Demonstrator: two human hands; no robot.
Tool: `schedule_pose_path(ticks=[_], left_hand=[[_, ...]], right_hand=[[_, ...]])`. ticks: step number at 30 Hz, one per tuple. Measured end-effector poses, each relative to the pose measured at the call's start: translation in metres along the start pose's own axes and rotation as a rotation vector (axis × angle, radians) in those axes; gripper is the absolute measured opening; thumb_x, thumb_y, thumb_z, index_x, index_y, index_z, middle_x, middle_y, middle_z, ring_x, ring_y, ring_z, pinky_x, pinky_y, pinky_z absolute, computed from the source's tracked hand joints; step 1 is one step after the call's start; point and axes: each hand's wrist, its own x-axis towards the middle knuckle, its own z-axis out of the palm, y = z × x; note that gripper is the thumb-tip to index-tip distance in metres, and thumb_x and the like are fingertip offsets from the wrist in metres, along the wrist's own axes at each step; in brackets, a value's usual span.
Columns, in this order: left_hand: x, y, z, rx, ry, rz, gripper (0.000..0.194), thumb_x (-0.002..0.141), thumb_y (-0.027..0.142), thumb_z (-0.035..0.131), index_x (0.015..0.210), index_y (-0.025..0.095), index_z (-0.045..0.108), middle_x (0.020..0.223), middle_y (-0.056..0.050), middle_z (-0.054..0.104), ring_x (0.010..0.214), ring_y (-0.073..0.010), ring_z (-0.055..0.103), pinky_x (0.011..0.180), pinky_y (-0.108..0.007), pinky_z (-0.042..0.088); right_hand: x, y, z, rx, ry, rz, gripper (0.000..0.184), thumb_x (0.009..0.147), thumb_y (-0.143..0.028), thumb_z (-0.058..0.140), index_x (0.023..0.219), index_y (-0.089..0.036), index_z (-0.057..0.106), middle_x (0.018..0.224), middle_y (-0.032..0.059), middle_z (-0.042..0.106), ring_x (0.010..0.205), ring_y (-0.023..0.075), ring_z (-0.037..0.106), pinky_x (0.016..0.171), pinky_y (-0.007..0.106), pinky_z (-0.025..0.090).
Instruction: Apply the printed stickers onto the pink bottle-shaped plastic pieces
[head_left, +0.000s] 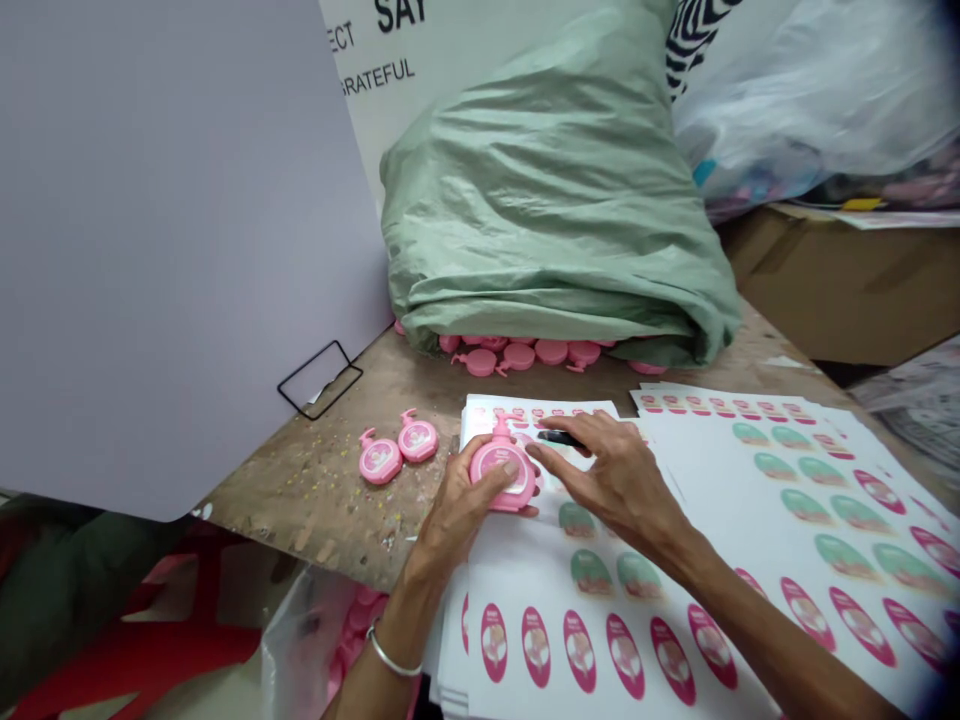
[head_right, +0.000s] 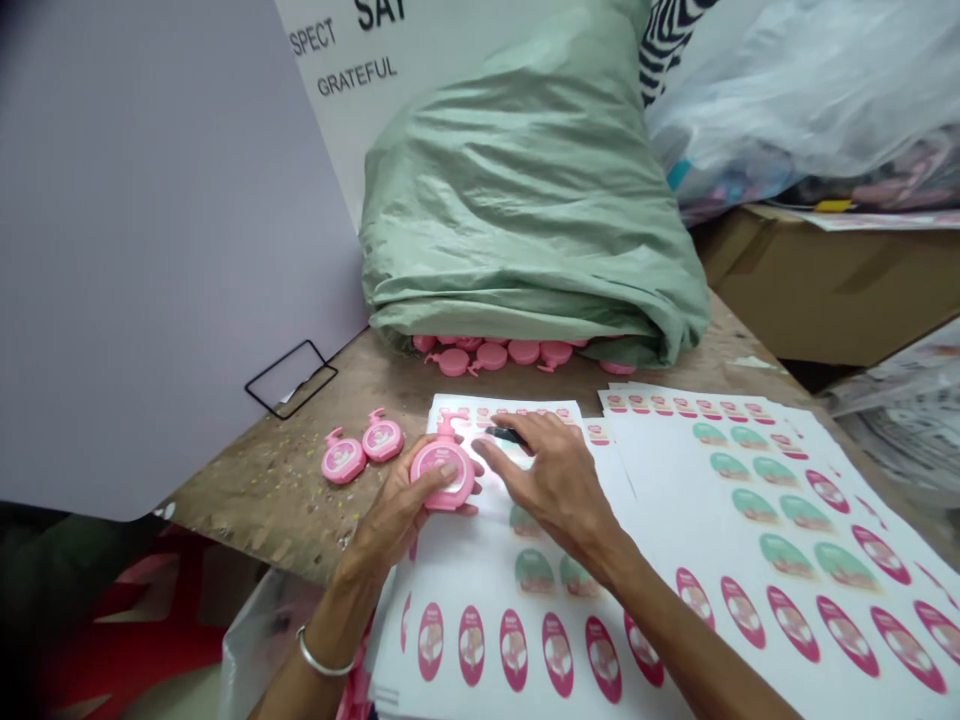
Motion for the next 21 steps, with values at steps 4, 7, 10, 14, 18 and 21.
schedule_pose_path(ticks=[4,7,10,14,18,21], left_hand=[[-0.004,0.006,0.004,-0.107,0.011,-0.043,0.052,0.079,0.050,0.069,0.115,0.013,0.059,0.094,-0.015,0.072,0.081,-0.0238,0.070,0.063,-0.032,0.060],[-0.002,0.005,0.004,-0.229,0.067,-0.093,0.059,0.084,0.061,0.056,0.117,0.012,0.060,0.093,-0.016,0.073,0.082,-0.0250,0.071,0.066,-0.036,0.061],[0.001,0.000,0.003,-0.264,0.124,-0.117,0.055,0.085,0.055,0.059,0.118,0.011,0.060,0.092,-0.016,0.074,0.080,-0.0243,0.071,0.066,-0.035,0.061],[0.002,-0.009,0.006,-0.235,0.150,-0.135,0.053,0.086,0.053,0.058,0.117,0.009,0.061,0.091,-0.016,0.073,0.076,-0.0229,0.071,0.061,-0.032,0.060],[-0.002,-0.016,0.017,-0.185,0.093,-0.131,0.053,0.091,0.056,0.047,0.118,0.012,0.062,0.090,-0.014,0.073,0.079,-0.0220,0.072,0.063,-0.030,0.060],[-0.004,-0.019,0.023,-0.159,0.113,-0.127,0.053,0.091,0.056,0.047,0.118,0.013,0.063,0.091,-0.012,0.073,0.082,-0.0224,0.072,0.065,-0.030,0.061]], right_hand=[[-0.010,0.000,-0.007,0.249,0.008,0.213,0.031,0.087,-0.048,0.059,0.099,-0.021,0.068,0.090,0.0059,0.071,0.072,0.0182,0.062,0.062,0.030,0.047],[-0.023,0.002,-0.006,0.282,-0.002,0.291,0.030,0.093,-0.046,0.047,0.099,-0.021,0.063,0.084,0.0039,0.069,0.068,0.0166,0.059,0.061,0.029,0.047],[-0.038,0.009,0.000,0.230,0.003,0.322,0.024,0.093,-0.041,0.046,0.092,-0.021,0.059,0.079,0.0025,0.065,0.067,0.0163,0.058,0.062,0.029,0.046],[-0.052,0.010,0.004,0.219,0.030,0.301,0.015,0.092,-0.034,0.049,0.092,-0.022,0.058,0.082,0.0030,0.065,0.071,0.0169,0.059,0.066,0.030,0.047],[-0.052,-0.002,0.002,0.196,0.079,0.188,0.011,0.091,-0.027,0.051,0.098,-0.021,0.057,0.090,0.0053,0.065,0.081,0.0187,0.061,0.075,0.033,0.048],[-0.051,-0.007,0.001,0.100,0.083,0.089,0.007,0.091,-0.022,0.052,0.093,-0.021,0.058,0.088,0.0048,0.066,0.081,0.0194,0.059,0.076,0.035,0.046]])
